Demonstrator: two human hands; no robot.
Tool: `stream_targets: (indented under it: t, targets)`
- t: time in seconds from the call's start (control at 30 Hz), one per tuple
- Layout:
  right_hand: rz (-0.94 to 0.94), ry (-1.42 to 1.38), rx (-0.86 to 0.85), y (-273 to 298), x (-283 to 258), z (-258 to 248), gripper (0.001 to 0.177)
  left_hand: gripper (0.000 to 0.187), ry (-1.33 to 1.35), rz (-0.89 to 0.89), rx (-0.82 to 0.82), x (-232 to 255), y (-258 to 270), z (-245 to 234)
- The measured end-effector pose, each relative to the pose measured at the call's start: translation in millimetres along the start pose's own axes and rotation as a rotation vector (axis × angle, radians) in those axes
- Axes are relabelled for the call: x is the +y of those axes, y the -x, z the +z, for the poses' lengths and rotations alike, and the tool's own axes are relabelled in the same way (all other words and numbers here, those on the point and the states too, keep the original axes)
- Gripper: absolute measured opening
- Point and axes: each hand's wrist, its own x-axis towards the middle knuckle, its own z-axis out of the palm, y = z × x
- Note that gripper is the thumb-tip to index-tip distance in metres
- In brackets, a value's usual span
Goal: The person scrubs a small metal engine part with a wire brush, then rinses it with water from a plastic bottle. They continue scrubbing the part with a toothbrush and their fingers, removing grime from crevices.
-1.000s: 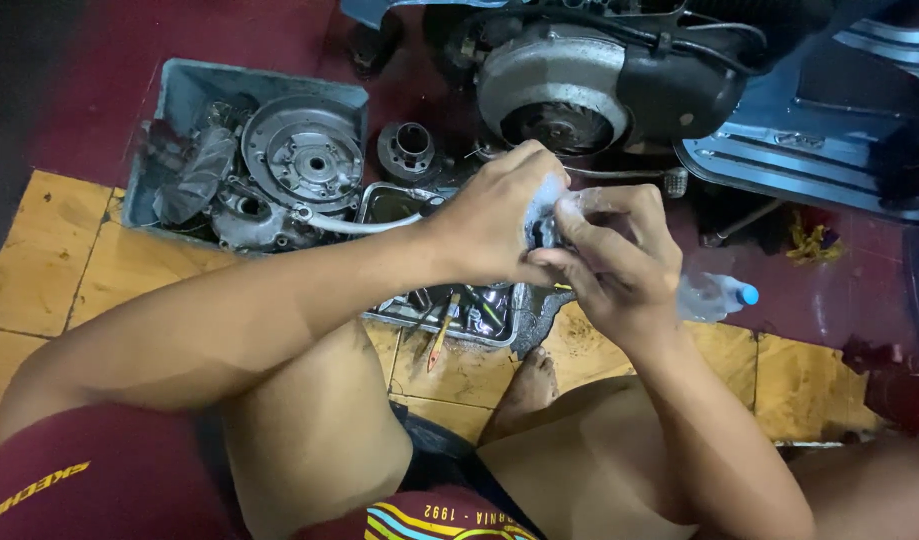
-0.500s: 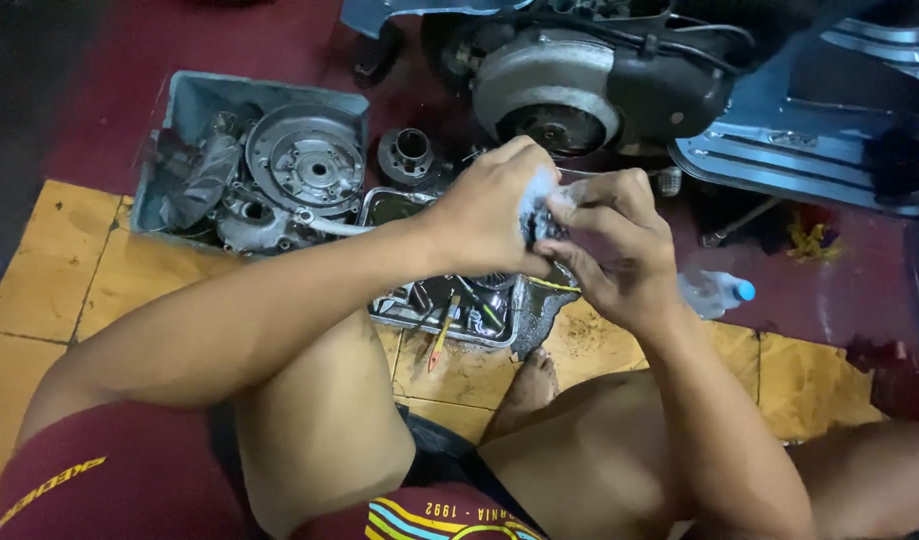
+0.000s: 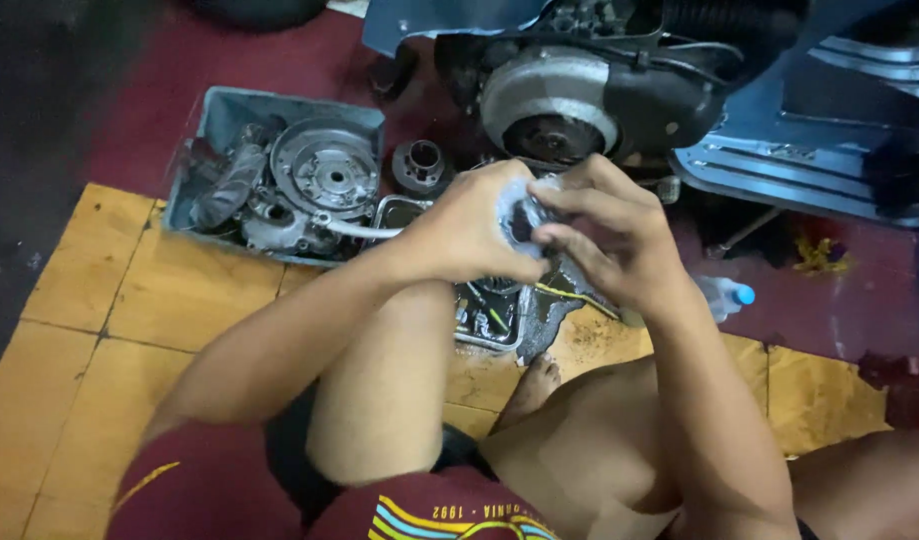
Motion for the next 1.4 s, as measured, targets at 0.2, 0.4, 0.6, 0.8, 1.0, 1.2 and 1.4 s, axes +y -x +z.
stream_targets:
  t: [0.2, 0.4, 0.6, 0.8, 1.0, 1.2, 1.4]
  targets:
    - [0.028, -0.09, -0.119, -22.5, -2.9, 23.0, 0.021, 0.057, 0.426, -0.158, 0.093, -23.6, 14.1, -4.2]
    - [0.036, -0.146, -0.16, -29.6, 9.0, 43.5, 0.024, 0.053, 0.599, -0.2, 0.159, -31.3, 30.8, -5.3]
    - [0.071, -0.213, -0.178, -33.3, 19.2, 55.8, 0.027, 0.057, 0.654, -0.163, 0.205, -44.5, 39.3, -5.9]
    - [0.095, -0.24, -0.182, -30.7, 23.4, 58.6, 0.028, 0.06, 0.654, -0.153, 0.185, -50.5, 42.5, -3.7]
    - [0.144, -0.256, -0.17, -18.9, 37.1, 60.5, 0.031, 0.058, 0.654, -0.123, 0.137, -32.7, 39.0, -12.7]
    - [0.136, -0.321, -0.08, -12.5, 47.2, 61.6, 0.025, 0.062, 0.621, -0.146, 0.131, -55.0, 42.6, 5.4]
    - [0.119, -0.308, -0.083, -24.4, 29.0, 61.4, 0.023, 0.073, 0.574, -0.067, 0.107, -53.9, 35.3, -2.0]
